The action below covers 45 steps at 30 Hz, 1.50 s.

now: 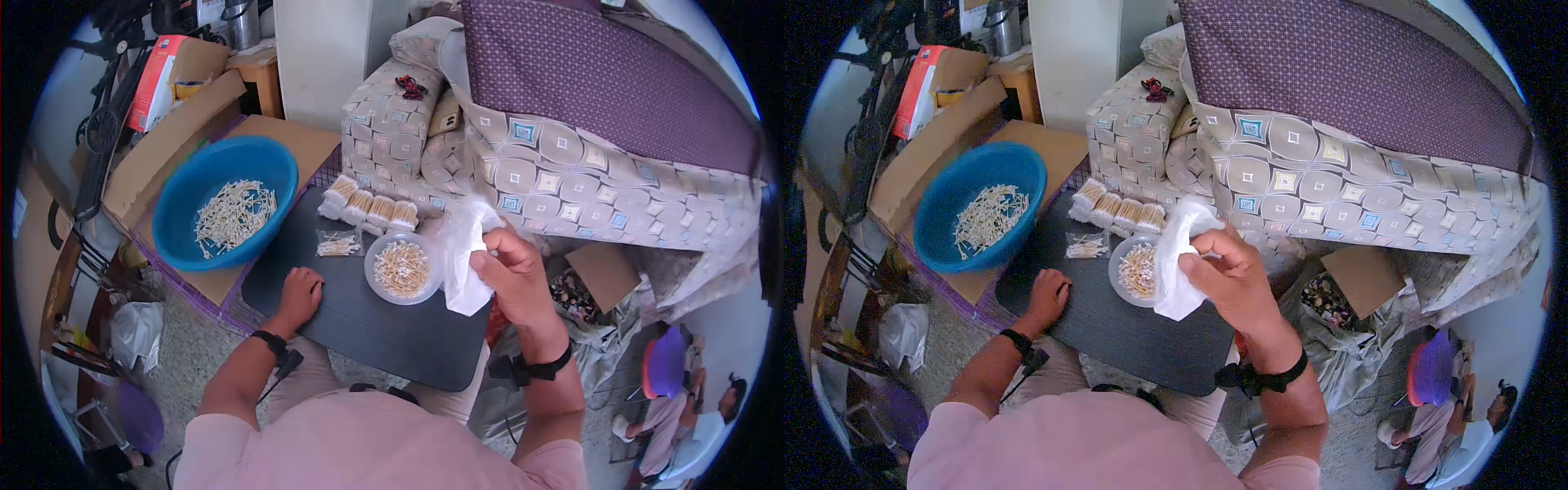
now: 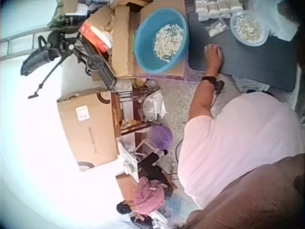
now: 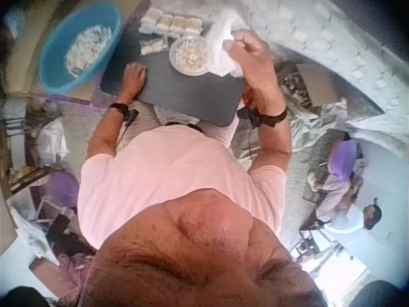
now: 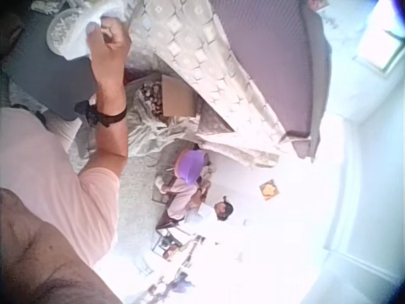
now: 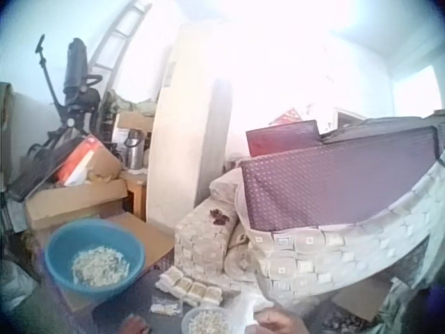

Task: Packaging small white cotton swabs into plastic bags at a workstation.

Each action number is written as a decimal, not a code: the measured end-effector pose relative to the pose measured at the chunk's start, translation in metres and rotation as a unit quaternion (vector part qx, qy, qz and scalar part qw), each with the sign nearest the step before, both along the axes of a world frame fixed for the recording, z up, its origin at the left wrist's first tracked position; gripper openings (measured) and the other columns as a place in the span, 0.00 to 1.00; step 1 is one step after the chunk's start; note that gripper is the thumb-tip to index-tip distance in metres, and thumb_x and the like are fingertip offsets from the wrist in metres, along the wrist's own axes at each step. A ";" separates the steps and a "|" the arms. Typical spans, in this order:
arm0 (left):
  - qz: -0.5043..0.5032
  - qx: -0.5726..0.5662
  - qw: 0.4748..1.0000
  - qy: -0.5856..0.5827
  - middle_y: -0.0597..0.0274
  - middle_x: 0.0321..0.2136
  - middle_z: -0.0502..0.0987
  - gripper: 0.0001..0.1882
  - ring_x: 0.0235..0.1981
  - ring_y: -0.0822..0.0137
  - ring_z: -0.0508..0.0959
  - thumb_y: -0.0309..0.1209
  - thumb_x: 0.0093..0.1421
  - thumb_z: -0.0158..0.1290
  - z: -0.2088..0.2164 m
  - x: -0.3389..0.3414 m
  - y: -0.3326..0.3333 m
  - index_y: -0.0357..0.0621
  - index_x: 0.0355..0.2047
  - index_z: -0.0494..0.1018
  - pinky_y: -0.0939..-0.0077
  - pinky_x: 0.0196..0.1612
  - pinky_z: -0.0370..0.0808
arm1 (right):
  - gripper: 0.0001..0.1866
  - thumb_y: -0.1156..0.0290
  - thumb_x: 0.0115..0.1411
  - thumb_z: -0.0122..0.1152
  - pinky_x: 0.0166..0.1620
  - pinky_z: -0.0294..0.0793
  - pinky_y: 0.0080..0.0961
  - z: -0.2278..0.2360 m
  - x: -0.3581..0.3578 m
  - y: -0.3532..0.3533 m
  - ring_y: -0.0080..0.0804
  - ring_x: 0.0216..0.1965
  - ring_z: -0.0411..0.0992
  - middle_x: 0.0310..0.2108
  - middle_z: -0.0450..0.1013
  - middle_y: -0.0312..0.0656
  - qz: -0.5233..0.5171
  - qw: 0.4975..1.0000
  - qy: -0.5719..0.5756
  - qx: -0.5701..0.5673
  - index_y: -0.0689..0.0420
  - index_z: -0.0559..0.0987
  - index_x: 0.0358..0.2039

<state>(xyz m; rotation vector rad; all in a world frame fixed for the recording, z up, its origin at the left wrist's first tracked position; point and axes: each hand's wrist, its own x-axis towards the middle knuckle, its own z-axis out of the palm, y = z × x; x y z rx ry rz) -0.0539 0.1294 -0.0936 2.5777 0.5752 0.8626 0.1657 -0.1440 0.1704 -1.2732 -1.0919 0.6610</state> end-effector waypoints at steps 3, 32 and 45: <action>0.000 0.015 1.000 -0.009 0.55 0.32 0.72 0.04 0.38 0.52 0.70 0.26 0.52 0.53 -0.005 -0.001 0.002 0.44 0.30 0.74 0.59 0.43 0.69 | 0.05 0.75 0.58 0.62 0.53 0.65 0.27 0.002 -0.004 0.001 0.29 0.54 0.66 0.44 0.73 0.44 -0.075 0.989 -0.120 0.050 0.59 0.75 0.27; -0.368 -0.423 0.798 -0.222 0.63 0.38 0.74 0.12 0.39 0.73 0.75 0.25 0.61 0.55 0.200 0.052 -0.119 0.40 0.45 0.72 0.78 0.41 0.73 | 0.07 0.78 0.51 0.65 0.42 0.70 0.24 -0.004 -0.052 -0.001 0.31 0.38 0.72 0.40 0.71 0.43 -0.124 0.945 -0.302 0.010 0.59 0.80 0.33; -0.455 -0.256 0.831 -0.192 0.55 0.33 0.76 0.08 0.35 0.61 0.77 0.27 0.61 0.52 0.221 0.030 -0.137 0.39 0.39 0.74 0.71 0.41 0.72 | 0.07 0.76 0.54 0.62 0.40 0.73 0.27 0.059 -0.099 -0.021 0.37 0.36 0.74 0.39 0.74 0.50 -0.088 0.935 -0.293 0.179 0.62 0.75 0.33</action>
